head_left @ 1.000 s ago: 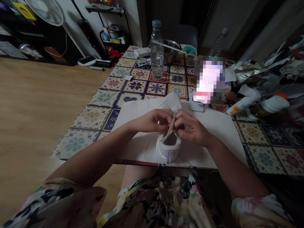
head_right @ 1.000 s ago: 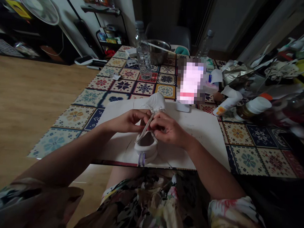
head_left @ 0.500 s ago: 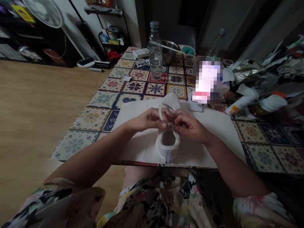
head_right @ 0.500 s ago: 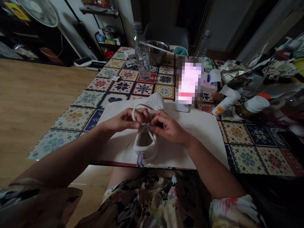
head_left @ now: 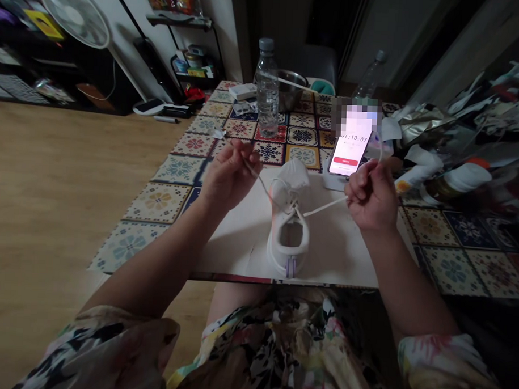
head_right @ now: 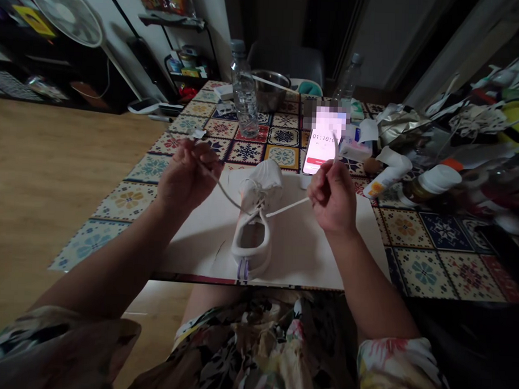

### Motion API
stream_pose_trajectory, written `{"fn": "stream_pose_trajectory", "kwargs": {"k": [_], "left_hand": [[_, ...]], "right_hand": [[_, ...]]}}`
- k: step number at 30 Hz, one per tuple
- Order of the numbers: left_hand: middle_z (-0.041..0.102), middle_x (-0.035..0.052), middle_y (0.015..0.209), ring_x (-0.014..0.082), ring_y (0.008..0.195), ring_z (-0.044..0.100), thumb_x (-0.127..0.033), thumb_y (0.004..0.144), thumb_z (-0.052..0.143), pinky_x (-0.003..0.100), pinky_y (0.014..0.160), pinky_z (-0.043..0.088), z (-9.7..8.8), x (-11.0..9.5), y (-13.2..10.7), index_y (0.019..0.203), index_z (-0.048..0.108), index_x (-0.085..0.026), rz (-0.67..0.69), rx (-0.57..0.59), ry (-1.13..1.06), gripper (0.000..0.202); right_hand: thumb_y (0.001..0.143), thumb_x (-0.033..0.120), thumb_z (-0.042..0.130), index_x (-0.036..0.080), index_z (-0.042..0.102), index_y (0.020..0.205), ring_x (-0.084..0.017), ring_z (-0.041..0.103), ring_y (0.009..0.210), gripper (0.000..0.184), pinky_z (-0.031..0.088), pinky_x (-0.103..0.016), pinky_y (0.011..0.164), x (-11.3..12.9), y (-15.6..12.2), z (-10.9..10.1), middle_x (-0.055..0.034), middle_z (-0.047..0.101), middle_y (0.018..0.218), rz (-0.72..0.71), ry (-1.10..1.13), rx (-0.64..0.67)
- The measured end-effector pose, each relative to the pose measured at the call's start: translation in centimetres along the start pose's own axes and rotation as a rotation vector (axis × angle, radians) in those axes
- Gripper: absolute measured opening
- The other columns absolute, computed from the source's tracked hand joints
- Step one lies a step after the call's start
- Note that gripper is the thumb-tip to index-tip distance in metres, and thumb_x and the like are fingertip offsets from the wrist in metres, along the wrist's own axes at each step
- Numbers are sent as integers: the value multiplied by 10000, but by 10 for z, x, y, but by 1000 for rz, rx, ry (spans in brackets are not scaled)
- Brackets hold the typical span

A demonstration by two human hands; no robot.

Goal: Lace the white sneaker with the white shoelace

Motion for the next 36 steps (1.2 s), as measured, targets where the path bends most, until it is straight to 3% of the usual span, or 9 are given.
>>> {"fn": "stream_pose_trajectory", "kwargs": {"k": [4,7,9,13,23,27,29,31,36], "left_hand": [[561,-13,607,93,508,546,-469,739,775,248,495,470,20,7,-16,805,701,-200,-213,299,21,287],[615,-11,603,103,471,566,-440,705,811,214,413,428,36,15,-30,1020,709,-158,-445,452,19,435],[608,-29,585,92,451,550,-423,672,839,190,390,412,41,17,-33,1053,692,-154,-477,410,-19,489],[606,-17,550,80,446,530,-465,644,850,178,398,411,43,17,-35,787,685,-127,-447,322,6,402],[686,29,664,102,587,605,-441,651,852,205,562,499,49,3,-42,693,686,-126,-241,279,153,358],[701,35,678,112,620,633,-399,653,855,213,610,522,49,5,-43,673,677,-131,-218,283,152,323],[692,28,659,103,604,621,-379,652,855,200,591,510,48,7,-43,654,665,-130,-230,269,151,314],[679,19,645,97,587,606,-367,648,853,194,571,499,48,8,-42,646,655,-129,-254,242,157,309],[638,1,641,101,602,586,-364,648,838,202,570,500,50,7,-40,644,639,-132,-234,190,156,305]], "right_hand": [[940,643,420,289,652,920,-126,458,496,424,378,-288,456,-2,-16,24,19,542,628,11,-29,-67],[932,460,581,240,662,846,-109,535,549,250,426,-257,523,1,-27,44,25,609,661,-61,-129,-36],[927,338,618,224,671,850,-115,590,627,147,452,-252,590,4,-32,54,12,659,720,-199,-230,88],[950,286,577,208,651,869,-121,583,649,134,435,-246,607,6,-35,58,-5,647,729,-383,-373,200],[979,282,459,192,568,678,-105,508,569,333,403,-234,564,13,-37,61,18,538,605,-231,-302,123],[917,272,559,205,567,756,-88,476,532,174,379,-214,514,9,-37,59,46,537,614,-147,-230,22],[895,243,577,218,587,895,-89,495,554,27,388,-211,513,9,-38,58,39,579,695,-170,-241,12],[887,205,552,225,594,992,-94,510,584,115,406,-217,527,10,-38,59,17,610,782,-236,-285,63],[823,104,542,214,593,931,-121,541,696,162,427,-232,564,10,-34,61,-20,603,872,-360,-337,120]]}}
Point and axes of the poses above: each hand's wrist, its own y-axis towards the middle knuckle, its own z-axis out of the palm, x = y × z, the point moved 2 cm from there along y, towards the middle knuckle
